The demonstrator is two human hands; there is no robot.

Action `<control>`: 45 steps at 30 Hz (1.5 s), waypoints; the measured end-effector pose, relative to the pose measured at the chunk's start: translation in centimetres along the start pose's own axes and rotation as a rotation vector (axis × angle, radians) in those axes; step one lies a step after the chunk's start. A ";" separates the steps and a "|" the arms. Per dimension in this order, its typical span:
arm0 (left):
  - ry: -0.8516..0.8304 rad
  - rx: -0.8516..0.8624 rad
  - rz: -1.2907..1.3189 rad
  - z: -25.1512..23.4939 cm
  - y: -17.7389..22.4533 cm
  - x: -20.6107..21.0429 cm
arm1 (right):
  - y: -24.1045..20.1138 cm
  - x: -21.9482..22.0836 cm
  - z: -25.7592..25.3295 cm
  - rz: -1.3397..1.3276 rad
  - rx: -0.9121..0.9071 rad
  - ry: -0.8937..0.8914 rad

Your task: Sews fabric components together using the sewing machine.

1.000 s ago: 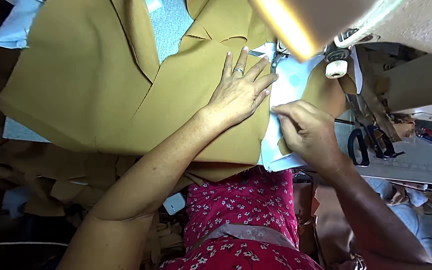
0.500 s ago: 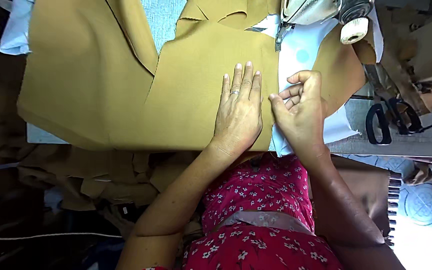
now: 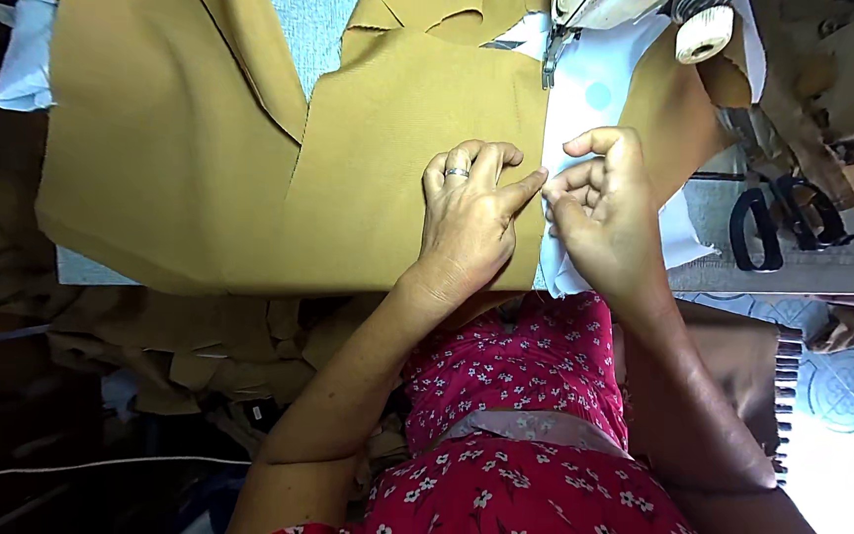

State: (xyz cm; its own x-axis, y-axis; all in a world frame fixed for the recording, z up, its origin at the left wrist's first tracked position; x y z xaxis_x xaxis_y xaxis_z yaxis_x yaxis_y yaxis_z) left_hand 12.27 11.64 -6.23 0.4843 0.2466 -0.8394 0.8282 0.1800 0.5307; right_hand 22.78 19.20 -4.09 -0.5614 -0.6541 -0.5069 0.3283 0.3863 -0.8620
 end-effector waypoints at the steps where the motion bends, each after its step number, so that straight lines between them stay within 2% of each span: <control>1: 0.004 0.006 -0.013 0.0 0.1 0.0 | -0.1 0.0 0.6 -0.050 -0.005 0.013; 5: 0.007 0.014 -0.045 0.2 0.2 0.2 | 1.2 0.2 1.9 -0.092 0.072 0.034; 12: 0.001 0.014 -0.010 0.6 0.6 -0.2 | -0.5 0.9 1.6 0.199 0.026 0.043; 15: 0.015 0.036 0.065 0.6 0.2 -0.7 | -0.3 0.9 0.9 0.212 0.072 0.058; 19: -0.008 0.117 0.082 0.8 -0.5 -0.8 | 0.2 0.8 0.4 0.157 0.119 -0.021; 23: -0.075 0.195 0.088 2.1 0.1 -0.6 | 1.0 0.2 1.5 0.166 0.040 -0.085; 30: -0.076 0.174 0.006 3.4 1.2 0.3 | 0.2 -0.5 5.3 0.565 -0.191 -0.033; 45: -0.129 0.137 -0.094 -0.1 0.3 0.2 | 0.1 -1.1 2.3 0.726 -0.179 -0.032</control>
State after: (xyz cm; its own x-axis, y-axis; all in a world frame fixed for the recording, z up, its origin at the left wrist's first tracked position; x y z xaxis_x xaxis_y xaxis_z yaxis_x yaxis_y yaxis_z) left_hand 12.57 11.89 -6.27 0.4281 0.1093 -0.8971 0.8977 0.0630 0.4361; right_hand 25.15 18.47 -3.67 -0.2276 -0.2119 -0.9504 0.4776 0.8263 -0.2986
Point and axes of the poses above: each hand's wrist, its own z-axis away from the middle knuckle, its own x-axis out of the palm, y = z × x, the point moved 7 cm from there along -z, towards the middle knuckle, and after that the axes turned 6 degrees about -y, right-handed, at the moved point
